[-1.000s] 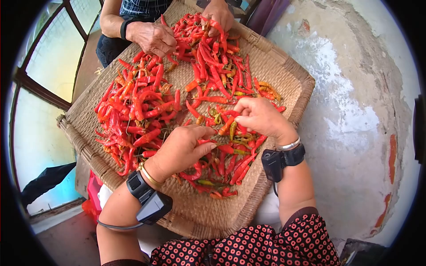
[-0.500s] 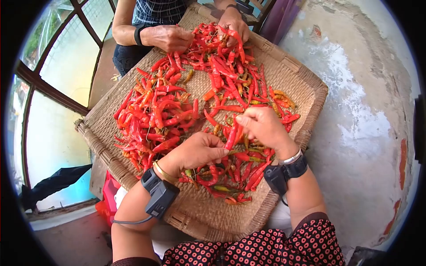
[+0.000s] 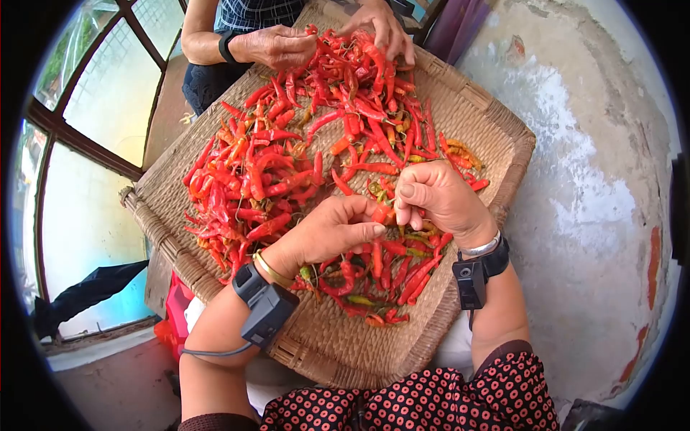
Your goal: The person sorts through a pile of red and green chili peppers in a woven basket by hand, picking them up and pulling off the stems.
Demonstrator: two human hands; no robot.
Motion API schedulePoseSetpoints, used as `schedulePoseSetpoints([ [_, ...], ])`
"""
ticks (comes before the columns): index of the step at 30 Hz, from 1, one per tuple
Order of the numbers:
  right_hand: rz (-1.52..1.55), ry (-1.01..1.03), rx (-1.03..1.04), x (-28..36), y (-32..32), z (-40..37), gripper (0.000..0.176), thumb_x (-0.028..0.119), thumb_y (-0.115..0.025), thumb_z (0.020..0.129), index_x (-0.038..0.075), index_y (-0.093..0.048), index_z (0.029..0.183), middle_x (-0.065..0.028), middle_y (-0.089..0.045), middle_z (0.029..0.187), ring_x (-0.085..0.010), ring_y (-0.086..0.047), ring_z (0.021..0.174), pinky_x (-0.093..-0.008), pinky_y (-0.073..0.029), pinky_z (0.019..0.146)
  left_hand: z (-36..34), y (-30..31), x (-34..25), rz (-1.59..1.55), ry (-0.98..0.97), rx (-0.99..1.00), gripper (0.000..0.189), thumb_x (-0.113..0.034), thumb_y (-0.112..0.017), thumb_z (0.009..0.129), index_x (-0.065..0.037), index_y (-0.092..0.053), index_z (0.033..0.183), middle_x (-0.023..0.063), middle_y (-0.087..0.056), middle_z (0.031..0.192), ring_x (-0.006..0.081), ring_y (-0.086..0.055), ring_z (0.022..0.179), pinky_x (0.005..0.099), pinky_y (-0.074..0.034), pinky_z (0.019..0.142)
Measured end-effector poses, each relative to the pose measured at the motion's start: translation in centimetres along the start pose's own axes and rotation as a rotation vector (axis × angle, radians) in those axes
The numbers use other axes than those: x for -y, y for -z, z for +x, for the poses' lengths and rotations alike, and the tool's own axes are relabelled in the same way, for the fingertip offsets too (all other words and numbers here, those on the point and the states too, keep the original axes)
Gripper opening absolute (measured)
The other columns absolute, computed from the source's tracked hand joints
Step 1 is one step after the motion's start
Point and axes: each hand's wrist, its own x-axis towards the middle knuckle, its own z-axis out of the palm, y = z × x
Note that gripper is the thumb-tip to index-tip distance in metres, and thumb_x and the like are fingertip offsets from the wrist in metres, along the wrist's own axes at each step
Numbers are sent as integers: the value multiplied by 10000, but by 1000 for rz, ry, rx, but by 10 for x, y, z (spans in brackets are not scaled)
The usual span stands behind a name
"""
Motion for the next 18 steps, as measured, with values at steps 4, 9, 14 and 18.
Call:
schedulePoseSetpoints([
  [4,-41,-27,-106,-6,1,7,247,274,-574,879,35,-613,829,-34,-605,700,-63,-535,530,-184,-419,485,0,6,-10,34,178,-92,104,-164,-561,889,-63,-562,914,-40,-576,758,18,-518,599,157,-421,525],
  [9,-1284,280,-323,-44,29,28,175,171,-588,822,33,-619,925,-85,-595,881,-257,-589,807,-327,-478,703,7,0,-27,-597,-249,-543,387,-208,-503,919,-15,-443,1249,-2,-570,813,83,-573,716,214,-470,616],
  [14,-1382,192,-175,-68,32,36,169,84,-604,760,35,-623,920,-112,-513,1063,-306,-489,1000,-384,-422,863,7,20,0,-203,-81,-502,415,-204,-515,914,10,-429,1258,48,-589,1043,108,-586,827,268,-488,726],
  [18,-1414,141,-183,-70,28,34,163,84,-603,759,38,-628,913,-105,-534,1017,-306,-488,1000,-384,-415,874,6,13,6,36,21,-323,402,-197,-567,890,19,-474,1216,20,-599,958,74,-574,785,213,-470,664],
])
